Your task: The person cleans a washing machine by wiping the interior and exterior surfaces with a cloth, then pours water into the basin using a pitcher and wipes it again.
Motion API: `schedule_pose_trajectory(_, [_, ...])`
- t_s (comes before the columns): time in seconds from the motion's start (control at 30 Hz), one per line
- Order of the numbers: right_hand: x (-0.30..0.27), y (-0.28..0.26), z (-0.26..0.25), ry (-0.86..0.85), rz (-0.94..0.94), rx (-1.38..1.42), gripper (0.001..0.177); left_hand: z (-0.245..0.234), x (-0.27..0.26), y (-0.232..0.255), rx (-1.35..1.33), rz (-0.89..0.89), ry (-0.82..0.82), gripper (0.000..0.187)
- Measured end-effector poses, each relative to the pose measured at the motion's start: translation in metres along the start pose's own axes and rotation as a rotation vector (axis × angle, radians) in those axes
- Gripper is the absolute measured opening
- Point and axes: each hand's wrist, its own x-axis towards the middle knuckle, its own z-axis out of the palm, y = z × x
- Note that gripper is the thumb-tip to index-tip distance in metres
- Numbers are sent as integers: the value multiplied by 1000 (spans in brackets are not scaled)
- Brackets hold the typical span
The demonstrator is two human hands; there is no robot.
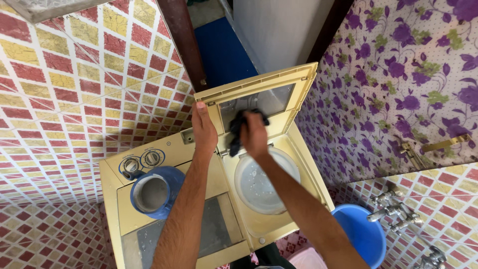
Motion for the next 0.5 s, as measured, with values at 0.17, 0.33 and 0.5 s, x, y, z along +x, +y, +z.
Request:
schedule_pose_trajectory(0.17, [24, 50, -54, 189, 277, -90, 41, 2, 0, -3, -2, 3, 6, 62])
schedule_pose_trajectory(0.33, [15, 49, -40, 220, 156, -148, 45, 3, -1, 0, 19, 27, 21, 62])
schedule_pose_trajectory(0.5, [-13, 4, 6, 22, 168, 38, 46, 4, -3, 3, 33, -6, 14, 64])
